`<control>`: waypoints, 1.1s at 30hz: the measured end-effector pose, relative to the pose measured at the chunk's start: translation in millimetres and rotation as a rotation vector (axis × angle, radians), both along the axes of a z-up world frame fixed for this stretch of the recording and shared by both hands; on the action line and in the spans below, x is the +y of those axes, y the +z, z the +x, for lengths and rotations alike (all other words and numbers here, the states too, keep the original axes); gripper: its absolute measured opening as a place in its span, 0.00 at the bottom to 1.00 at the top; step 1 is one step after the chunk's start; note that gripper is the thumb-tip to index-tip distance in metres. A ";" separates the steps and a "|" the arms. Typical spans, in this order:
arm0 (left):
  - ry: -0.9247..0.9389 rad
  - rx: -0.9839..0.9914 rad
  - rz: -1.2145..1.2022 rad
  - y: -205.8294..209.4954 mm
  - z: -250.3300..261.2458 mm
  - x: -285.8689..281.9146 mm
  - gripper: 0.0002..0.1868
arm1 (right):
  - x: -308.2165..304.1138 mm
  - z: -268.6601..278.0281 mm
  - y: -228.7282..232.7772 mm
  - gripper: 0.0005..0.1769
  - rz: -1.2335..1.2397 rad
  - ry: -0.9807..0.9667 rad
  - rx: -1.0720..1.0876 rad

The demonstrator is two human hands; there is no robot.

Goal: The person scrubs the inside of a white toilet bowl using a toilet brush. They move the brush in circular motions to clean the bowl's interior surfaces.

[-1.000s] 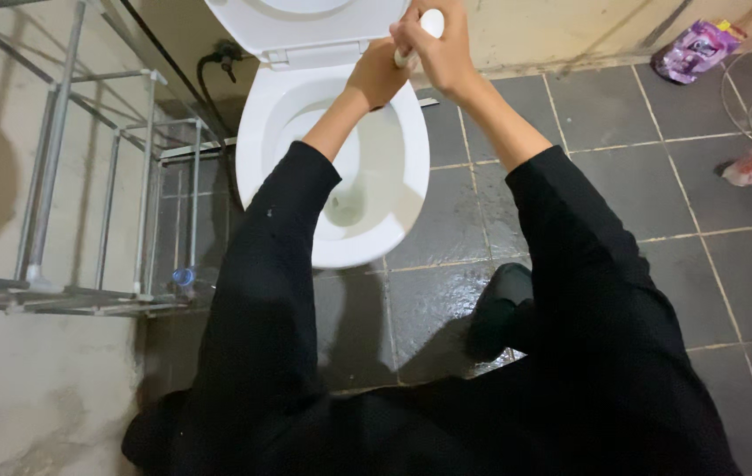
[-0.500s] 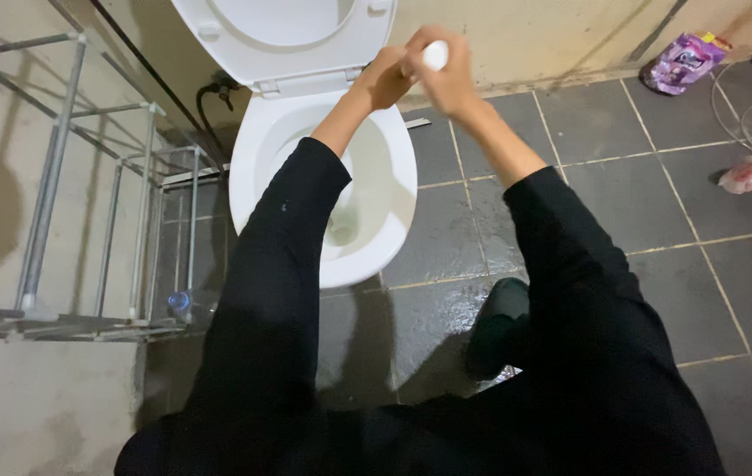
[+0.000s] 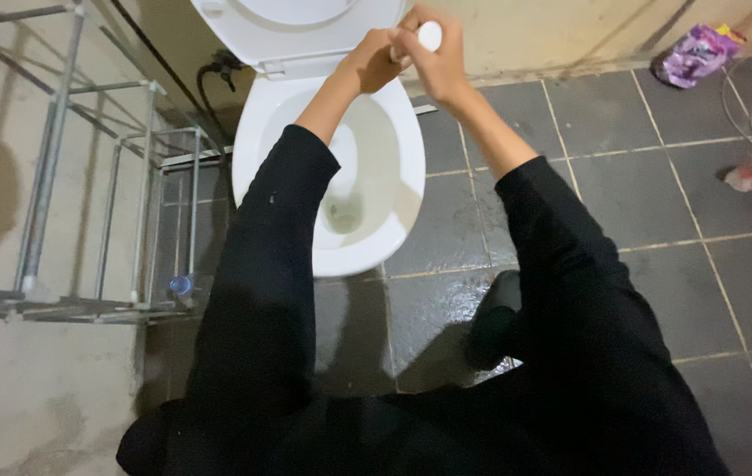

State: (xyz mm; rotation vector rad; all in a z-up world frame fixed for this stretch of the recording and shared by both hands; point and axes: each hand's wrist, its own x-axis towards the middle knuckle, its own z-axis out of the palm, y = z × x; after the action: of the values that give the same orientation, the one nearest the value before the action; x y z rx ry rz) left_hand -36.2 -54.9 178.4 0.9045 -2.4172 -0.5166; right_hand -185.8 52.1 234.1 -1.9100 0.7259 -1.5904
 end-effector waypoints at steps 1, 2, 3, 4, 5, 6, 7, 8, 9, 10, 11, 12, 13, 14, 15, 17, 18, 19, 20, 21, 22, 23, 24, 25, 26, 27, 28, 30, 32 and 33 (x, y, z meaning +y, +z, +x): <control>0.042 -0.009 0.036 2.6 12.7 5.9 0.11 | -2.8 11.1 -3.5 0.13 0.011 0.009 -0.030; 0.088 -0.016 0.076 4.7 27.4 10.8 0.10 | -4.2 25.8 -8.7 0.13 0.026 0.022 -0.059; 0.119 -0.049 0.080 8.8 41.9 12.9 0.11 | -6.6 41.5 -12.6 0.14 0.042 0.035 -0.088; 0.151 -0.081 0.088 12.2 56.2 15.2 0.12 | -9.7 57.6 -15.7 0.14 0.025 0.023 -0.119; 0.183 -0.113 0.095 15.1 71.1 18.6 0.13 | -12.2 74.3 -18.4 0.15 0.008 0.011 -0.150; 0.219 -0.097 0.137 16.8 89.0 24.3 0.13 | -13.1 90.0 -20.8 0.15 -0.008 0.003 -0.177; 0.253 -0.079 0.178 17.9 109.6 30.5 0.12 | -12.4 105.5 -23.1 0.15 0.020 0.035 -0.228; 0.293 -0.060 0.217 19.3 129.6 34.5 0.12 | -12.7 123.2 -23.5 0.15 0.047 0.073 -0.277; 0.277 -0.078 0.149 17.9 144.0 37.7 0.12 | -13.1 140.2 -22.4 0.16 0.077 0.110 -0.325; 0.262 -0.096 0.075 17.0 157.7 37.9 0.12 | -14.0 156.2 -19.9 0.15 0.089 0.122 -0.308; 0.248 -0.117 0.001 17.5 172.8 35.2 0.12 | -12.9 170.4 -18.9 0.14 0.102 0.135 -0.290; 0.248 -0.121 -0.011 17.0 187.6 33.1 0.11 | -9.9 180.7 -20.6 0.13 0.122 0.140 -0.271; 0.247 -0.125 -0.023 16.9 203.7 31.3 0.10 | -11.2 190.1 -20.5 0.13 0.103 0.169 -0.297; 0.239 -0.129 -0.035 14.8 214.1 31.1 0.09 | -13.8 195.3 -20.8 0.13 0.084 0.189 -0.325; 0.258 -0.151 -0.011 11.1 220.8 33.3 0.09 | -15.0 199.0 -23.0 0.13 0.065 0.210 -0.352; 0.291 -0.196 0.021 11.2 228.9 34.2 0.11 | -13.7 202.0 -28.4 0.13 0.104 0.213 -0.357; 0.294 -0.163 0.011 10.5 226.7 34.7 0.09 | -12.8 201.0 -30.3 0.13 0.123 0.211 -0.363; 0.297 -0.131 0.001 8.6 218.5 34.4 0.09 | -13.2 198.0 -30.6 0.13 0.085 0.193 -0.312; 0.285 -0.097 -0.001 3.3 203.1 34.3 0.08 | -9.7 187.6 -33.3 0.13 0.056 0.159 -0.259; 0.237 -0.058 -0.015 0.2 189.3 31.5 0.08 | -7.8 176.1 -34.3 0.13 0.026 0.126 -0.206; 0.188 -0.021 -0.031 -1.3 174.8 27.0 0.08 | -7.9 163.1 -32.8 0.13 -0.003 0.068 -0.168; 0.138 0.017 -0.045 -3.3 158.9 22.3 0.08 | -8.9 148.9 -30.0 0.13 -0.032 0.011 -0.131; 0.098 0.051 -0.039 -6.8 139.4 17.9 0.08 | -8.3 133.2 -28.0 0.13 -0.058 -0.051 -0.091; 0.058 0.086 -0.032 -10.3 117.8 12.7 0.08 | -7.4 116.9 -25.5 0.13 -0.096 -0.096 -0.027; 0.019 0.121 -0.026 -14.3 94.5 7.7 0.09 | -6.2 99.4 -22.0 0.12 -0.132 -0.140 0.038; 0.006 0.176 -0.049 -22.0 70.1 5.7 0.07 | -3.2 82.8 -19.2 0.12 -0.168 -0.182 0.104; -0.005 0.230 -0.081 -29.2 48.4 2.4 0.06 | -1.5 68.9 -15.2 0.12 -0.131 -0.183 0.082; -0.029 0.228 -0.164 -43.7 12.8 -8.1 0.05 | 6.4 43.8 -12.3 0.11 -0.052 -0.180 0.035; -0.052 0.115 -0.272 -53.6 -11.6 -24.5 0.12 | 9.0 30.3 -13.5 0.12 -0.081 -0.209 0.111; -0.062 0.078 -0.316 -60.0 -15.6 -29.6 0.09 | 9.0 26.5 -14.0 0.12 -0.096 -0.220 0.147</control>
State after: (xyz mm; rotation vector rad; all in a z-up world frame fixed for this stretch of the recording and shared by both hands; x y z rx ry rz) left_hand -51.8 -84.5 118.4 0.6633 -2.3727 -0.1789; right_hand -159.2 61.1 220.1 -2.0942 0.9670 -1.6530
